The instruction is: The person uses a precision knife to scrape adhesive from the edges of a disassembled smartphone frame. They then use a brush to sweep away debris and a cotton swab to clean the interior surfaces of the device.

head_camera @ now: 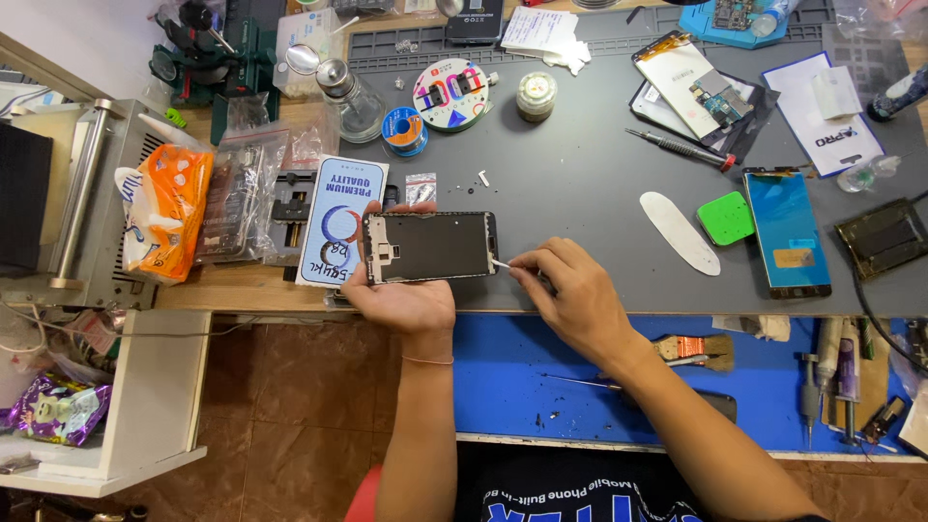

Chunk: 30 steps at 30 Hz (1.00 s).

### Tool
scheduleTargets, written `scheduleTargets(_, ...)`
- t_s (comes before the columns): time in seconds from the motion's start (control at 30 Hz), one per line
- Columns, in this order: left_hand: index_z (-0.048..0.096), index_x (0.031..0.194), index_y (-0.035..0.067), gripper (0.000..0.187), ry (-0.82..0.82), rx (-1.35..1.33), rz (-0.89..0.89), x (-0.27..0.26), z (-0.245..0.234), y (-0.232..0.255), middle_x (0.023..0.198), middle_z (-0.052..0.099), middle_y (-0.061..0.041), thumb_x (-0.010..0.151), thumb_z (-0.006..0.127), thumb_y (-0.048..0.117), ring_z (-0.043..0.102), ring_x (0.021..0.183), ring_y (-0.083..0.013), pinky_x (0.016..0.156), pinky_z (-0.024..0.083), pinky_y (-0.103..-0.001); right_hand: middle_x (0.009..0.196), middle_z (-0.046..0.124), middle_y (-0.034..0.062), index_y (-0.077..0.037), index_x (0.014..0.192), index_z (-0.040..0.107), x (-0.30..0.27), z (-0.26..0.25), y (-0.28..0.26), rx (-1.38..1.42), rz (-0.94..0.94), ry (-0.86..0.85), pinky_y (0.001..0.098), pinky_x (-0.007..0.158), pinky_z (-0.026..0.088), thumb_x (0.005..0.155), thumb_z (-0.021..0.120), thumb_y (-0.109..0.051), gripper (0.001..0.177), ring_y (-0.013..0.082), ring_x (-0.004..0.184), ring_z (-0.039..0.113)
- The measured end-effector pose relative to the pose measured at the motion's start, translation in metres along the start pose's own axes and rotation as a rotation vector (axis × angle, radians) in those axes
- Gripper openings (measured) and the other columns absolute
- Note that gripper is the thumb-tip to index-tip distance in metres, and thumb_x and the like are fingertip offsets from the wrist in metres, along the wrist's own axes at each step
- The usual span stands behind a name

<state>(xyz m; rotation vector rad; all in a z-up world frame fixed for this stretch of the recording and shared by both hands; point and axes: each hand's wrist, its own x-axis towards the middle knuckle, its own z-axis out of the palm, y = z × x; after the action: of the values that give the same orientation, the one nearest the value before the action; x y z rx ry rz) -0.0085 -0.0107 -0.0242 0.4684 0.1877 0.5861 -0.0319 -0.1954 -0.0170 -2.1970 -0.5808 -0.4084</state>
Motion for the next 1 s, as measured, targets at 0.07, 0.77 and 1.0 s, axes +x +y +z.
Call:
scheduleTargets(0.07,0.057,0.137,0.0,0.065,0.04,-0.037,-0.048,-0.002,0.012,0.002,0.11,0.066,-0.025,0.088,0.038,0.039,0.069,0.111,-0.0455,0.105,0.055,-0.065,0.08,0.062,0.0024,-0.011,0.099,0.073,-0.001,-0.009,-0.003,0.007,-0.003,0.004,0.0311,0.069,0.055,0.099,0.072,-0.012,0.001,0.0204,0.074,0.063)
scheduleTargets(0.77,0.059,0.135,0.001,0.068,-0.003,-0.096,-0.334,-0.006,0.017,0.014,0.109,0.067,-0.027,0.084,0.04,0.042,0.069,0.106,-0.0466,0.111,0.052,-0.069,0.081,0.066,0.0053,-0.01,0.099,0.072,-0.007,-0.036,-0.006,0.14,-0.024,-0.141,0.0352,0.066,0.057,0.099,0.071,-0.015,0.006,0.0241,0.072,0.066)
scheduleTargets(1.0,0.058,0.137,0.003,0.068,0.011,-0.044,-0.359,-0.013,0.025,0.015,0.111,0.067,-0.025,0.085,0.039,0.043,0.07,0.107,-0.0448,0.109,0.053,-0.068,0.075,0.062,0.0064,-0.009,0.098,0.073,-0.011,-0.044,-0.011,0.19,-0.004,-0.224,0.036,0.065,0.056,0.096,0.073,-0.014,0.005,0.0257,0.07,0.066)
